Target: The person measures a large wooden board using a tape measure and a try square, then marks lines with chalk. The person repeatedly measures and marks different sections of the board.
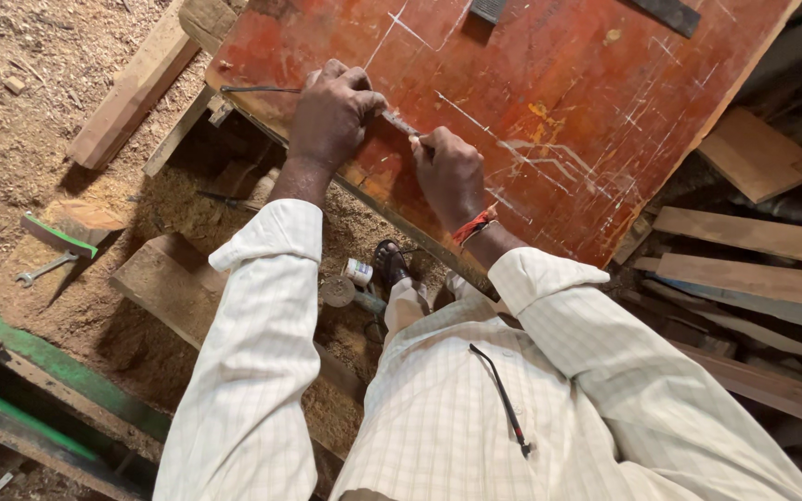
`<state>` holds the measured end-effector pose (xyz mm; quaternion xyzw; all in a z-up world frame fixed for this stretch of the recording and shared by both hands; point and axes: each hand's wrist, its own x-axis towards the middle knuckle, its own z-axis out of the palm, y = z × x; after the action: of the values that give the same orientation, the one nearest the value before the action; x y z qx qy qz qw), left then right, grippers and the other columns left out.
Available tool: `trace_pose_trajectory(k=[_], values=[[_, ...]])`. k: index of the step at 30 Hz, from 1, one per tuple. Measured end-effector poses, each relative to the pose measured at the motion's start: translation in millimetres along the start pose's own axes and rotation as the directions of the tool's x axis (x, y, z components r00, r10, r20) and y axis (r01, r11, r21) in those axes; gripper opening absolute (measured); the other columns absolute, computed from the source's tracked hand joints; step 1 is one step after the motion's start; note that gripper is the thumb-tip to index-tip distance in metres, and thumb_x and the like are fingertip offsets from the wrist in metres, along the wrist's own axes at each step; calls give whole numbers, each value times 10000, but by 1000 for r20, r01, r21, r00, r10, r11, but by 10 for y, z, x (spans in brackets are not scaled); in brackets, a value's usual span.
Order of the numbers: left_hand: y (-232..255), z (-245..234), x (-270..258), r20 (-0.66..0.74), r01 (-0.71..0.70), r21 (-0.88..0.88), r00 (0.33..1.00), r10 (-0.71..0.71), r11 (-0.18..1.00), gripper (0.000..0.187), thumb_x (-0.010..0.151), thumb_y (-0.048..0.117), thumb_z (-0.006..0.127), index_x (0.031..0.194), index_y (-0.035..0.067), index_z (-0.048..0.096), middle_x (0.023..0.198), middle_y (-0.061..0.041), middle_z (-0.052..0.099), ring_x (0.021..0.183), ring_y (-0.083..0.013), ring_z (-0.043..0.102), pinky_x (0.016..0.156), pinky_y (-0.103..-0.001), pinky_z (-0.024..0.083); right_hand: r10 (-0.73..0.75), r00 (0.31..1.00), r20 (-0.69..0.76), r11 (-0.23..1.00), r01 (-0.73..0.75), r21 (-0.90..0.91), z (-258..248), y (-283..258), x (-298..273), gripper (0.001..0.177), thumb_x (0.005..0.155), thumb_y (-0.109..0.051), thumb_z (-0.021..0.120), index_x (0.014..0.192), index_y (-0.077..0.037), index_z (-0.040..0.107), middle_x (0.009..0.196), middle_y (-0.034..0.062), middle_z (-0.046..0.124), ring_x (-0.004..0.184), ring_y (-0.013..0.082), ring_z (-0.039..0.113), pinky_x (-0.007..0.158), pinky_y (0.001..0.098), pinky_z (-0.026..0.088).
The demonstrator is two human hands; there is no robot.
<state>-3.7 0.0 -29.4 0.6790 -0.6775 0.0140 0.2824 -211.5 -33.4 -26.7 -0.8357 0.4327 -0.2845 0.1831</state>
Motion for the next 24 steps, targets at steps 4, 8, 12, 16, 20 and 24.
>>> trace_pose_trajectory(k=[4, 8, 12, 16, 20, 24], values=[[-27, 6, -31, 13, 5, -42, 1000, -5, 999, 62, 897, 171, 820, 925, 225, 833, 987, 16, 735, 1010, -211, 638, 939, -412, 526, -103, 994, -34, 994, 102, -28, 14, 3, 23, 169, 918, -186, 770, 854, -55, 685, 784, 140, 720, 691, 285, 721, 626, 414, 570], [13, -3, -28, -22, -10, -72, 1000, 8, 997, 38, 872, 191, 823, 908, 180, 817, 951, 4, 723, 1007, -224, 642, 957, -449, 504, 84, 988, 126, 931, -123, 345, -302, 57, -111, 148, 991, -170, 728, 958, -29, 698, 764, 61, 710, 656, 128, 672, 580, 306, 542], [64, -109, -72, -115, -35, -94, 993, 24, 995, 78, 877, 135, 801, 951, 150, 783, 995, -22, 713, 1032, -261, 648, 948, -455, 507, 110, 980, 165, 771, -189, 608, -912, 234, -472, 101, 1037, -99, 668, 1085, -10, 678, 849, 24, 686, 696, 57, 624, 576, 218, 517], [166, -219, -111, -162, 54, -285, 981, -104, 957, 121, 922, 48, 778, 1022, 111, 756, 1023, -65, 695, 973, -291, 672, 833, -446, 521, 411, 907, 96, 633, -359, 685, -1469, 603, -893, 197, 1028, -92, 631, 1217, -36, 636, 932, 24, 668, 736, 54, 595, 608, 213, 505], [525, -259, -447, -262, 193, -556, 883, -390, 809, 120, 985, -1, 733, 1085, 64, 722, 982, -83, 647, 835, -210, 632, 718, -353, 524, 700, 714, -6, 419, -405, 812, -1967, 1263, -1259, 232, 1042, -111, 589, 1272, -80, 589, 887, 43, 647, 694, 90, 611, 580, 226, 519], [1138, -245, -830, 164, 399, -905, 653, -740, 151, 90, 1073, 129, 553, 1114, 52, 575, 938, -26, 694, 829, -121, 670, 726, -253, 588, 804, 593, -44, 315, -363, 877, -2237, 1835, -1644, 232, 1069, -120, 575, 1293, -63, 580, 957, 43, 659, 800, 92, 636, 624, 230, 534]])
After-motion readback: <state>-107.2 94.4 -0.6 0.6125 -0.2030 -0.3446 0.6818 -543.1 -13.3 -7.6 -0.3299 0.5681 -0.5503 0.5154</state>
